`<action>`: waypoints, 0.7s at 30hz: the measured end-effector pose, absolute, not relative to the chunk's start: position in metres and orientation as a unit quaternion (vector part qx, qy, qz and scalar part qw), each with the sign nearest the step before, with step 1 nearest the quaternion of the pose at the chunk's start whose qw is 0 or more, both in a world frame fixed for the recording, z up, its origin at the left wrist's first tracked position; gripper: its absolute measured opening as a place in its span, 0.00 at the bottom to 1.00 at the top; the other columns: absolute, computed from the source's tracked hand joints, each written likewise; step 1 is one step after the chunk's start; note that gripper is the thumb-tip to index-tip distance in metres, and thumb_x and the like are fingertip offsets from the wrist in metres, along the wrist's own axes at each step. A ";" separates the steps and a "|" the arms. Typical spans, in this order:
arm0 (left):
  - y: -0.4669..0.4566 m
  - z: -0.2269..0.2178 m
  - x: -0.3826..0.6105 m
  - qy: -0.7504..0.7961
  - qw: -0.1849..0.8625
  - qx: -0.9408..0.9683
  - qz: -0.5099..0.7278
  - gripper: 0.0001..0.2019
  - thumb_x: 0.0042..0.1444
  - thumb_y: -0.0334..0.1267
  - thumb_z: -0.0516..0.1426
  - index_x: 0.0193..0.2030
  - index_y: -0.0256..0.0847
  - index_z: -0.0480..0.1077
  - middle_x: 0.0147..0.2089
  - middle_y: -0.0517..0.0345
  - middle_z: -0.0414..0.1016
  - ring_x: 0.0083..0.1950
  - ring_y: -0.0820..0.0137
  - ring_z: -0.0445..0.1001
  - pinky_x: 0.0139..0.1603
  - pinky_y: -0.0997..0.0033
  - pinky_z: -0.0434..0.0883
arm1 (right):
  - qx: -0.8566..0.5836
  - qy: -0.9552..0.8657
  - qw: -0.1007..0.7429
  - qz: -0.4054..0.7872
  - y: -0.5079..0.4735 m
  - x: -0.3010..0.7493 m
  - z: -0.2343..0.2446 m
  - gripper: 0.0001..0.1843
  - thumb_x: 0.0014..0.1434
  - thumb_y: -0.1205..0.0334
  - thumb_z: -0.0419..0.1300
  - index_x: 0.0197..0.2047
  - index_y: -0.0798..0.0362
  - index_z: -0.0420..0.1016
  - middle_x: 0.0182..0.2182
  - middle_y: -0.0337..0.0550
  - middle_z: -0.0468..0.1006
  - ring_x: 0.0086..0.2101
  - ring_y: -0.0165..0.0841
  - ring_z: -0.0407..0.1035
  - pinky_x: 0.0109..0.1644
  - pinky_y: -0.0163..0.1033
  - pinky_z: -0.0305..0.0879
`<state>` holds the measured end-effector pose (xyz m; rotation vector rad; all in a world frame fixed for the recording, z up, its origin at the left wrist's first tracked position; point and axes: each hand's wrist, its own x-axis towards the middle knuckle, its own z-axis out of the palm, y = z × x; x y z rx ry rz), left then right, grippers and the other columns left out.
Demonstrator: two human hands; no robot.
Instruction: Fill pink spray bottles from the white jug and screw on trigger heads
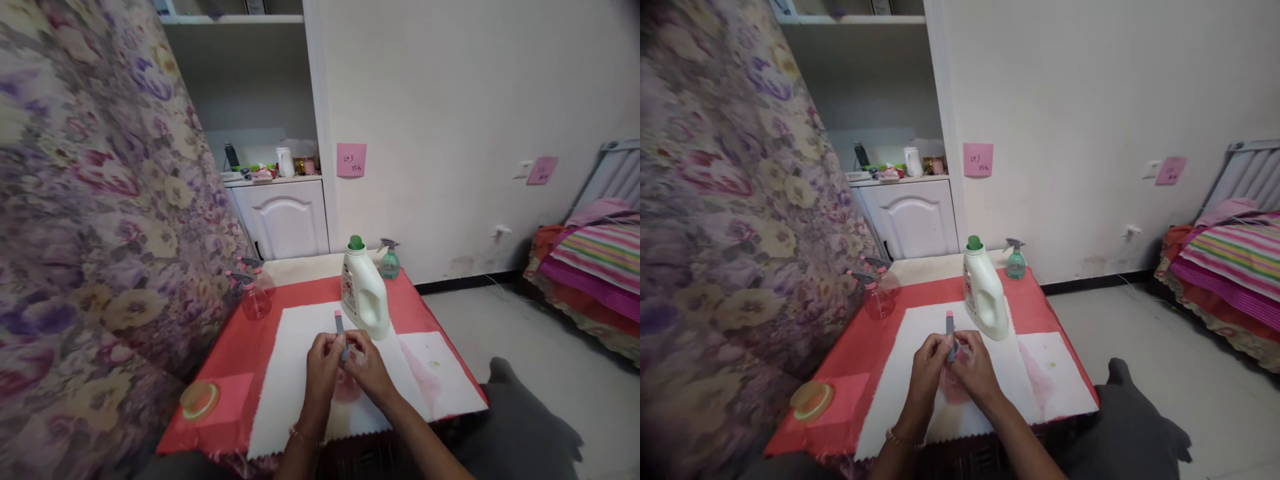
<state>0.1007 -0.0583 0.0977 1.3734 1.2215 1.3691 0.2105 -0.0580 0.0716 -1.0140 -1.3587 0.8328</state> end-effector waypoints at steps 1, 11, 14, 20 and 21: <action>-0.058 0.097 0.101 0.485 0.412 0.545 0.546 0.12 0.54 0.48 0.58 0.30 0.40 0.69 0.27 0.63 0.71 0.31 0.69 0.71 0.34 0.71 0.67 | -0.426 -0.588 0.584 0.363 -0.057 0.211 0.071 0.10 0.50 0.63 0.63 0.38 0.50 0.74 0.40 0.42 0.75 0.44 0.39 0.71 0.50 0.43 0.66; -0.059 0.097 0.101 0.479 0.424 0.540 0.548 0.13 0.54 0.49 0.59 0.31 0.40 0.70 0.28 0.62 0.72 0.32 0.68 0.72 0.35 0.71 0.68 | -0.419 -0.593 0.578 0.372 -0.057 0.213 0.069 0.14 0.50 0.63 0.64 0.42 0.49 0.75 0.42 0.42 0.75 0.45 0.39 0.71 0.52 0.43 0.66; -0.060 0.099 0.102 0.475 0.428 0.539 0.549 0.13 0.54 0.49 0.59 0.31 0.40 0.70 0.28 0.62 0.72 0.32 0.69 0.72 0.35 0.70 0.68 | -0.421 -0.593 0.577 0.372 -0.057 0.214 0.068 0.08 0.52 0.62 0.62 0.38 0.50 0.77 0.43 0.43 0.75 0.47 0.39 0.70 0.54 0.44 0.66; -0.062 0.103 0.103 0.477 0.431 0.535 0.548 0.13 0.54 0.48 0.58 0.30 0.40 0.69 0.26 0.63 0.71 0.30 0.70 0.71 0.33 0.72 0.67 | -0.455 -0.565 0.588 0.357 -0.057 0.213 0.063 0.16 0.48 0.60 0.67 0.42 0.50 0.74 0.46 0.45 0.72 0.48 0.42 0.69 0.54 0.48 0.65; -0.063 0.103 0.103 0.477 0.430 0.534 0.549 0.12 0.54 0.48 0.58 0.30 0.40 0.69 0.26 0.64 0.70 0.30 0.70 0.70 0.33 0.72 0.67 | -0.445 -0.574 0.586 0.360 -0.059 0.214 0.063 0.19 0.48 0.60 0.67 0.45 0.49 0.74 0.46 0.45 0.73 0.48 0.41 0.69 0.55 0.47 0.65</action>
